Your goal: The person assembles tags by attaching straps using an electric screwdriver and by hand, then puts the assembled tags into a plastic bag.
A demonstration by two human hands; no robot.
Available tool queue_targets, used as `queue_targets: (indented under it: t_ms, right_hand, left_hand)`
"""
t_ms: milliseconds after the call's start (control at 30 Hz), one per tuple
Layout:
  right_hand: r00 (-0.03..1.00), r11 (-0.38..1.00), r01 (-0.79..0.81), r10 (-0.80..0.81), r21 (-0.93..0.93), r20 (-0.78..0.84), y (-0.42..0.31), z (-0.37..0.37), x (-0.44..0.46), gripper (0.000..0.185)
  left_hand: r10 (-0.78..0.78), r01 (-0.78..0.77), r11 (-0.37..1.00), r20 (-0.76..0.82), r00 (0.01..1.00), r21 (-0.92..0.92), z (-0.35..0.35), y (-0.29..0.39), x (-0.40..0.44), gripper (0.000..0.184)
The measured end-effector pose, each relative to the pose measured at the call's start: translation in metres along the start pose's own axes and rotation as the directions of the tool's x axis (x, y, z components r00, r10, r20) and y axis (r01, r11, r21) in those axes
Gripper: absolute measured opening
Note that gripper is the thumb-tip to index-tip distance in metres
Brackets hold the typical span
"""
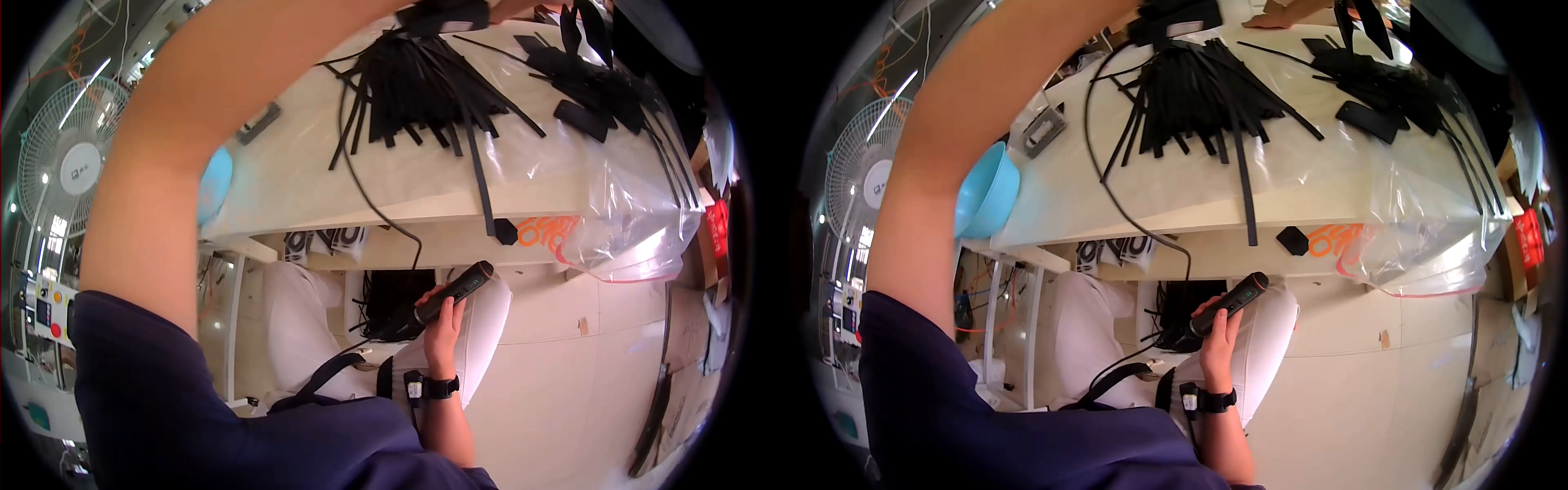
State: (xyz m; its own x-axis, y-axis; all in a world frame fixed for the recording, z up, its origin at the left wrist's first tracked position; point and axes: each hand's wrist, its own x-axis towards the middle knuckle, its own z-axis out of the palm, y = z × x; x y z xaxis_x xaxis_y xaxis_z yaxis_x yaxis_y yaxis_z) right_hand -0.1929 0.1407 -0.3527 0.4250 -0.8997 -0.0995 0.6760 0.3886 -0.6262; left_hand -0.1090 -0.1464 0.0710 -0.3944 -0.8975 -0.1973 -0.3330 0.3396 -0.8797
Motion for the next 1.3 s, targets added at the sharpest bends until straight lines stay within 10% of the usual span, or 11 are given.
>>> queue_targets:
  t_ms: [67, 100, 133, 167, 333, 433, 567, 667, 800, 1067, 1300]
  right_hand:
    - [1.0, 1.0, 0.012, -0.012, -0.014, 0.007, 0.004, 0.0, -0.001, 0.033]
    - [1.0, 1.0, 0.009, -0.008, -0.024, 0.019, 0.007, 0.0, -0.001, 0.033]
    - [0.999, 0.999, 0.022, -0.02, -0.039, 0.034, 0.009, -0.001, 0.0, 0.033]
    - [0.998, 0.998, 0.035, -0.033, -0.054, 0.048, 0.011, -0.002, 0.0, 0.033]
    - [0.998, 0.994, 0.031, -0.025, -0.103, 0.056, 0.018, 0.0, 0.0, 0.03]
    - [0.998, 0.992, 0.027, -0.02, -0.126, 0.058, 0.02, 0.007, 0.0, 0.029]
    - [0.994, 0.981, 0.044, -0.024, -0.187, 0.103, 0.022, 0.011, -0.005, 0.028]
    - [0.995, 0.977, 0.059, -0.04, -0.207, 0.096, 0.025, 0.005, -0.004, 0.031]
    - [0.996, 0.971, 0.059, -0.041, -0.232, 0.082, 0.018, 0.009, -0.006, 0.032]
    - [0.983, 0.98, 0.136, -0.116, -0.142, 0.142, -0.035, 0.064, -0.031, 0.04]
    - [0.916, 0.938, 0.317, -0.265, -0.138, 0.301, -0.077, 0.129, -0.052, 0.056]
  left_hand:
    - [-0.336, -0.168, 0.455, -0.343, 0.877, -0.874, 0.02, -0.008, -0.083, 0.023]
    - [-0.307, -0.04, 0.372, -0.163, 0.938, -0.928, 0.019, -0.01, -0.11, 0.027]
    - [-0.244, -0.078, 0.668, -0.316, 0.917, -0.74, 0.044, -0.008, -0.125, 0.03]
    - [-0.338, 0.121, 0.373, -0.013, 0.941, -0.92, 0.021, 0.005, -0.164, 0.03]
    - [-0.256, 0.078, 0.372, -0.021, 0.966, -0.925, 0.064, 0.022, -0.229, 0.026]
    - [-0.599, 0.198, 0.522, -0.192, 0.777, -0.83, 0.084, 0.034, -0.253, 0.027]
    - [-0.69, 0.515, 0.38, 0.135, 0.711, -0.768, 0.102, 0.064, -0.288, 0.021]
    - [-0.638, 0.454, 0.516, 0.027, 0.77, -0.726, 0.172, 0.094, -0.309, 0.023]
    - [-0.756, 0.414, 0.035, 0.247, 0.606, -0.909, 0.151, 0.125, -0.336, 0.026]
    - [-0.16, 0.204, -0.87, 0.648, 0.745, -0.449, 0.128, 0.207, -0.403, 0.033]
    - [-0.181, 0.009, -0.952, 0.585, 0.79, -0.306, 0.113, 0.303, -0.426, 0.026]
